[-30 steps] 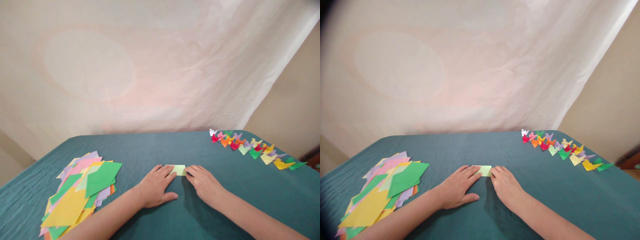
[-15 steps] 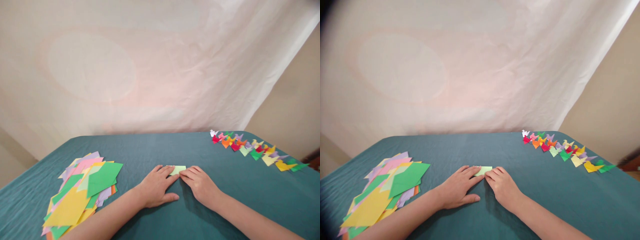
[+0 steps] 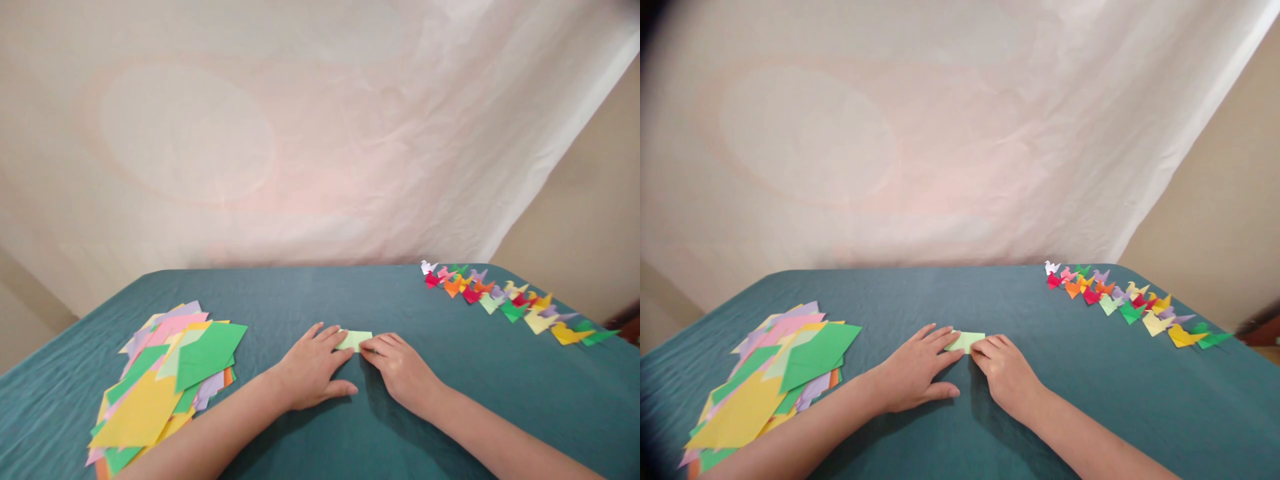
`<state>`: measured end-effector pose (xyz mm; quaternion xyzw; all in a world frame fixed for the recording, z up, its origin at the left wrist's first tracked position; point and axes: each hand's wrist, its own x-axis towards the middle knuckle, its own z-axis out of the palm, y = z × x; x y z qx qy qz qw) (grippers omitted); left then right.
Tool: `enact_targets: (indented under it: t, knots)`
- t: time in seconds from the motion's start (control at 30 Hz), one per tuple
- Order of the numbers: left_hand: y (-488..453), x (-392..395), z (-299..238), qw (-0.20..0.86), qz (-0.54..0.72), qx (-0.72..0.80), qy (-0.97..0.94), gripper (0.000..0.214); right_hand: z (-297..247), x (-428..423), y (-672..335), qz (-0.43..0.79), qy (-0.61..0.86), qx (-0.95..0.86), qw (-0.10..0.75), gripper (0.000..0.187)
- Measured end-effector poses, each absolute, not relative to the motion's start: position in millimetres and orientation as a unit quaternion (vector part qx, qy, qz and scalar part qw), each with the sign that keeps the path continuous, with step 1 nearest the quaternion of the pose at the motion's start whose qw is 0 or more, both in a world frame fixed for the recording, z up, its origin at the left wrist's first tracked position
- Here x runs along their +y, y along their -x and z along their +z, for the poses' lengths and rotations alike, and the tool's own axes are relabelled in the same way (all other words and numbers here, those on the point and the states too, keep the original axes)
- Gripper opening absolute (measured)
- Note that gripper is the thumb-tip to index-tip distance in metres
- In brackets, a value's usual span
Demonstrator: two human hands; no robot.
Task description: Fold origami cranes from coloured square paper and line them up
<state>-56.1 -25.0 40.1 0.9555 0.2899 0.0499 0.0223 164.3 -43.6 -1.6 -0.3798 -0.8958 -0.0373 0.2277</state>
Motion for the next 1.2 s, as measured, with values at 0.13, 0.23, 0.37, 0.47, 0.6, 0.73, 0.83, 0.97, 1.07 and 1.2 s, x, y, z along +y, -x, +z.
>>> enact_targets:
  t: [0.13,0.23,0.37,0.47,0.6,0.73,0.83,0.97,1.07,1.2]
  knots:
    - [58,-27,44,0.012,0.048,0.3,-0.953,0.058,-3,-43,-164,-0.036,0.38,-0.897,0.224,0.022]
    - [58,-28,48,0.004,0.046,0.307,-0.951,0.057,-4,-42,-165,-0.033,0.381,-0.897,0.222,0.023]
    - [57,-30,53,-0.004,0.041,0.32,-0.947,0.055,-4,-42,-165,-0.032,0.382,-0.897,0.221,0.022]
    - [57,-30,55,-0.012,0.029,0.328,-0.944,0.054,-4,-42,-164,-0.032,0.38,-0.898,0.221,0.022]
    - [57,-30,54,-0.02,0.039,0.33,-0.943,0.052,-3,-42,-164,-0.036,0.378,-0.899,0.22,0.022]
    - [57,-29,53,-0.016,0.045,0.327,-0.944,0.049,-1,-42,-166,-0.044,0.392,-0.897,0.2,0.021]
    - [56,-30,54,-0.004,0.029,0.327,-0.945,0.047,2,-43,-167,-0.047,0.408,-0.893,0.182,0.02]
    - [55,-30,57,0.006,0.009,0.329,-0.944,0.047,5,-43,-168,-0.042,0.421,-0.893,0.156,0.02]
    - [55,-30,59,0.008,0.009,0.326,-0.945,0.046,5,-44,-168,-0.044,0.417,-0.895,0.153,0.022]
    - [55,-30,59,-0.001,0.011,0.324,-0.946,0.045,3,-44,-168,-0.051,0.408,-0.897,0.16,0.024]
